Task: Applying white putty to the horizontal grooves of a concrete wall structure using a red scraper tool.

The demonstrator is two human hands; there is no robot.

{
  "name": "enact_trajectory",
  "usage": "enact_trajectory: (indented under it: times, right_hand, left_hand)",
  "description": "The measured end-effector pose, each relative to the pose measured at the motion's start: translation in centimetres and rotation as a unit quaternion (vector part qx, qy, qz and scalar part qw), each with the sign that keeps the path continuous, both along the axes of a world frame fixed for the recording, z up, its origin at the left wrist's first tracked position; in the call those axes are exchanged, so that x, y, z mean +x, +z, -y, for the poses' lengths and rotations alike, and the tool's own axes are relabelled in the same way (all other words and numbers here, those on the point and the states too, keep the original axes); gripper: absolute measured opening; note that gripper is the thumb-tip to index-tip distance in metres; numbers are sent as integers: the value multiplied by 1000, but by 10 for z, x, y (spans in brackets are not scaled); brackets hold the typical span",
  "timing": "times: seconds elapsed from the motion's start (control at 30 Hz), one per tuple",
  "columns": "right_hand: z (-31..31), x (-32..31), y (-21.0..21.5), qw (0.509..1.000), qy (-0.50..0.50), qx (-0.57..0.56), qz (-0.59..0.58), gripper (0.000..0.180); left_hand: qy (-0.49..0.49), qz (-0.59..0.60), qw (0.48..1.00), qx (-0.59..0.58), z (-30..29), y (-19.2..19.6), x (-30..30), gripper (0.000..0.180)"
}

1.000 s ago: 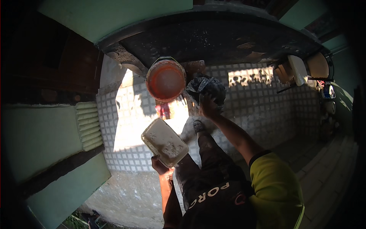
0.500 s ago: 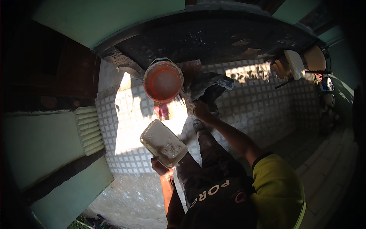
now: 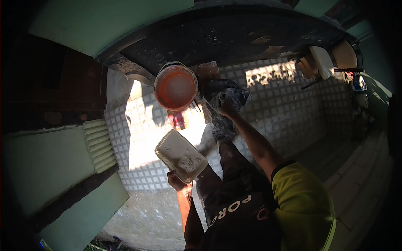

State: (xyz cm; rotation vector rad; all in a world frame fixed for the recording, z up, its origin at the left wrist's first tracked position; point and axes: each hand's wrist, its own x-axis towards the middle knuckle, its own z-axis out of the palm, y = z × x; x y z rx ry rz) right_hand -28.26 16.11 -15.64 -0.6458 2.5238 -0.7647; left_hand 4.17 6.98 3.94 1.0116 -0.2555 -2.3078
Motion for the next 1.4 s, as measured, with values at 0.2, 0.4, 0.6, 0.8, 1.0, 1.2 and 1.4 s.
enact_trajectory:
  times: [0.2, 0.4, 0.6, 0.8, 1.0, 1.2, 1.4]
  right_hand:
    - [10, 2, 44, 963, 156, -151, -158, 48]
    - [5, 8, -16, 993, 42, -109, -30, 28]
    - [46, 23, -30, 685, -237, -412, 553, 40]
    - [52, 22, -118, 992, 39, -122, -7, 25]
    - [52, -21, -195, 991, 124, 1, 55, 30]
    - [47, -25, -205, 982, 160, -6, 103, 30]
    - [25, -9, -199, 962, 190, 4, 196, 30]
  left_hand:
    - [10, -5, 1000, 3, 0, -1, 6, 50]
    - [7, -6, 1000, 3, -2, -8, 3, 51]
    - [17, -27, 999, 7, -3, -16, 8, 52]
    - [36, -23, 999, 18, 0, -30, 16, 53]
    - [28, -24, 999, 40, -2, -45, 15, 53]
    - [-5, 4, 1000, 19, 5, -41, 3, 59]
    - [18, -45, 997, 55, -1, -98, 18, 61]
